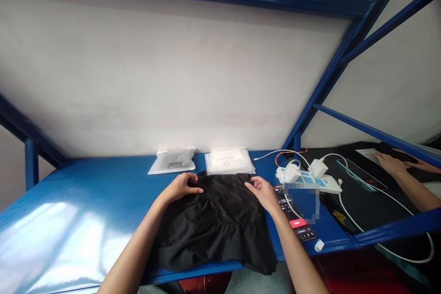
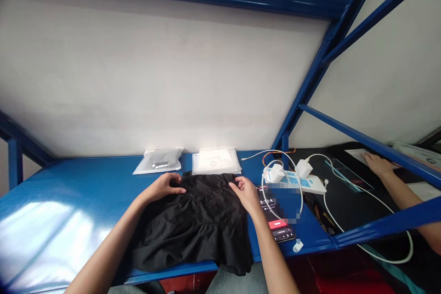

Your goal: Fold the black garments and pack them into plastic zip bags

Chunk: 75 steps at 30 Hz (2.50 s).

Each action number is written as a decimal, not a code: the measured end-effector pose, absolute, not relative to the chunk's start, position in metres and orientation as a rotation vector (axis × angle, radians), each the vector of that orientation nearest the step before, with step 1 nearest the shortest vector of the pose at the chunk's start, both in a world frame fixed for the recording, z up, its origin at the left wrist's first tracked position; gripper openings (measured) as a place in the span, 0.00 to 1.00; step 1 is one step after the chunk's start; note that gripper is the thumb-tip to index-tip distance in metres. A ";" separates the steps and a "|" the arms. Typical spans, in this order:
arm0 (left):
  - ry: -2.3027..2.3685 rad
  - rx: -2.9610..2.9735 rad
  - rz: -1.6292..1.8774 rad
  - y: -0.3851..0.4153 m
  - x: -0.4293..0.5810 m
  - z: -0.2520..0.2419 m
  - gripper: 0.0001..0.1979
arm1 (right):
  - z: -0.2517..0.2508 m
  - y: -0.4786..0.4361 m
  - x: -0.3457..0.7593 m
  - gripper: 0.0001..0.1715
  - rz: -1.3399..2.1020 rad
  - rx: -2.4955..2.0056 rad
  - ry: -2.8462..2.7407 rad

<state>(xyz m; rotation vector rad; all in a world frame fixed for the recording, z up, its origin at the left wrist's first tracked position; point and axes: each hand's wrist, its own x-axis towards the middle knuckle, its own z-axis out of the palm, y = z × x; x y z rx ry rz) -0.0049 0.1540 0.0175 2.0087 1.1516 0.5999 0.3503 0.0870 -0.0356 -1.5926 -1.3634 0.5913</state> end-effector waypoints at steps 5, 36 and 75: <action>1.056 1.969 0.589 0.153 -0.009 0.021 0.17 | -0.028 0.083 0.352 0.21 0.754 -1.518 -1.429; 0.721 2.121 0.455 0.154 -0.023 0.035 0.10 | -0.009 0.061 0.360 0.15 0.851 -1.409 -1.627; 1.018 2.801 0.776 -0.021 -0.107 -0.011 0.16 | -0.006 -0.082 0.383 0.20 0.821 -1.501 -2.095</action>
